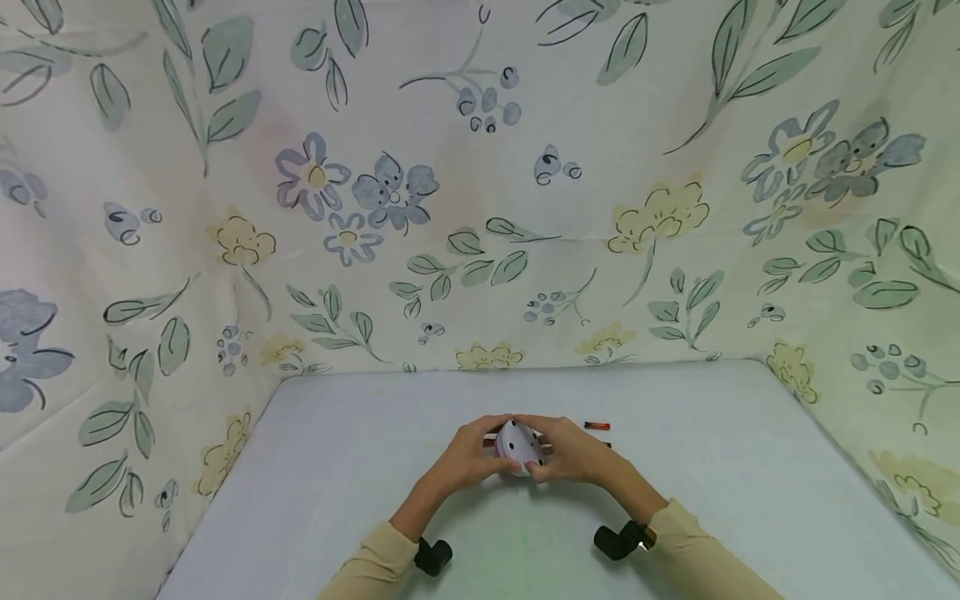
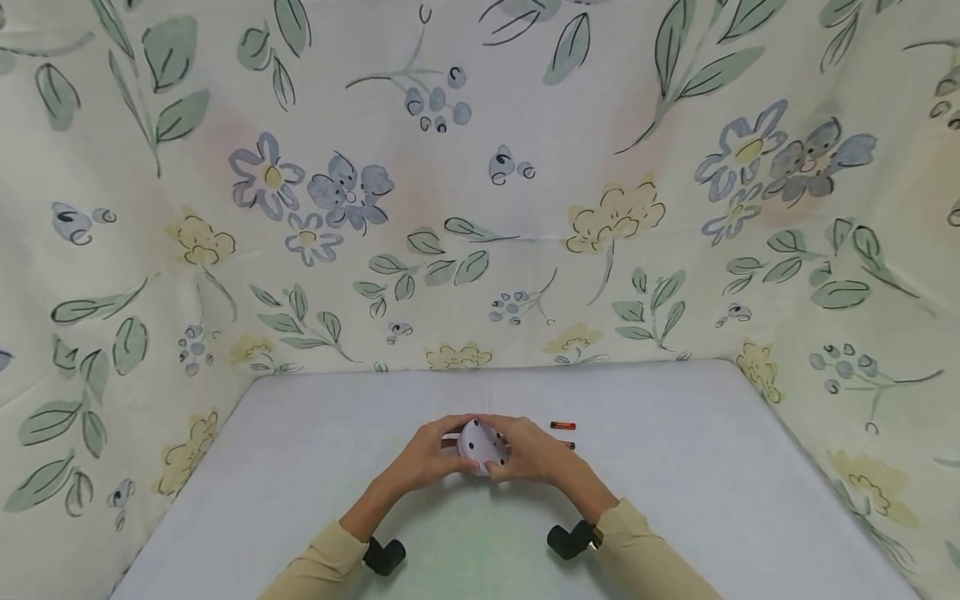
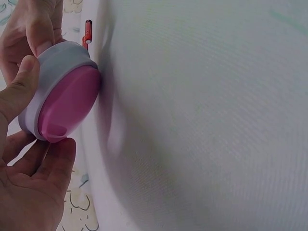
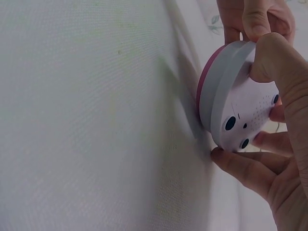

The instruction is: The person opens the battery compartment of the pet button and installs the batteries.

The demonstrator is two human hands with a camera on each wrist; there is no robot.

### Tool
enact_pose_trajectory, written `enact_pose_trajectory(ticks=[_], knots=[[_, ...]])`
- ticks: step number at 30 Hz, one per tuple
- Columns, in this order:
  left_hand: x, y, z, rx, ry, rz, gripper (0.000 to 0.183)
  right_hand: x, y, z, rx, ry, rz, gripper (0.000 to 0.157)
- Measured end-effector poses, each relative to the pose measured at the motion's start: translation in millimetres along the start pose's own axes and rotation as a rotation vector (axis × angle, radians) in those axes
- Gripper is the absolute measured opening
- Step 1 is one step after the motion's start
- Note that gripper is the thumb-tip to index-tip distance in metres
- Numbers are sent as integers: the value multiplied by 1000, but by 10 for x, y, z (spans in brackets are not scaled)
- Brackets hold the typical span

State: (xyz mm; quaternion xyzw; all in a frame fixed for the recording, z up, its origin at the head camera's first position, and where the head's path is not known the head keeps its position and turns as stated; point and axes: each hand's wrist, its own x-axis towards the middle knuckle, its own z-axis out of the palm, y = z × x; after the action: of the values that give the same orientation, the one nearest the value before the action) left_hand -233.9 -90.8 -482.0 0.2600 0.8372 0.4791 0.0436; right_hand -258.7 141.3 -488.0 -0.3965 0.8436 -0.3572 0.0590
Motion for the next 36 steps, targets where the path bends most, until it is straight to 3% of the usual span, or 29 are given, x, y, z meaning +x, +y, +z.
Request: enact_pose_trajectory(ticks=[12,18,28,32,36], knots=[[-12,-2,-8,16,-17,33,73,-23,10,20,-3,22,-17,71],[-29,-26,-29,11,-12,59,73,-31,-6,23,59,26,-4,65],[-16,-18,-39,-9,-6,19,73,-51,48,-27,210,-5,68,70],[-11,-20,-43,-2,-9,19,74,-55,62,-40,179,25,70,70],[-13,-32,-50,8,-7,3,76,-63,58,-49,89,62,5,64]])
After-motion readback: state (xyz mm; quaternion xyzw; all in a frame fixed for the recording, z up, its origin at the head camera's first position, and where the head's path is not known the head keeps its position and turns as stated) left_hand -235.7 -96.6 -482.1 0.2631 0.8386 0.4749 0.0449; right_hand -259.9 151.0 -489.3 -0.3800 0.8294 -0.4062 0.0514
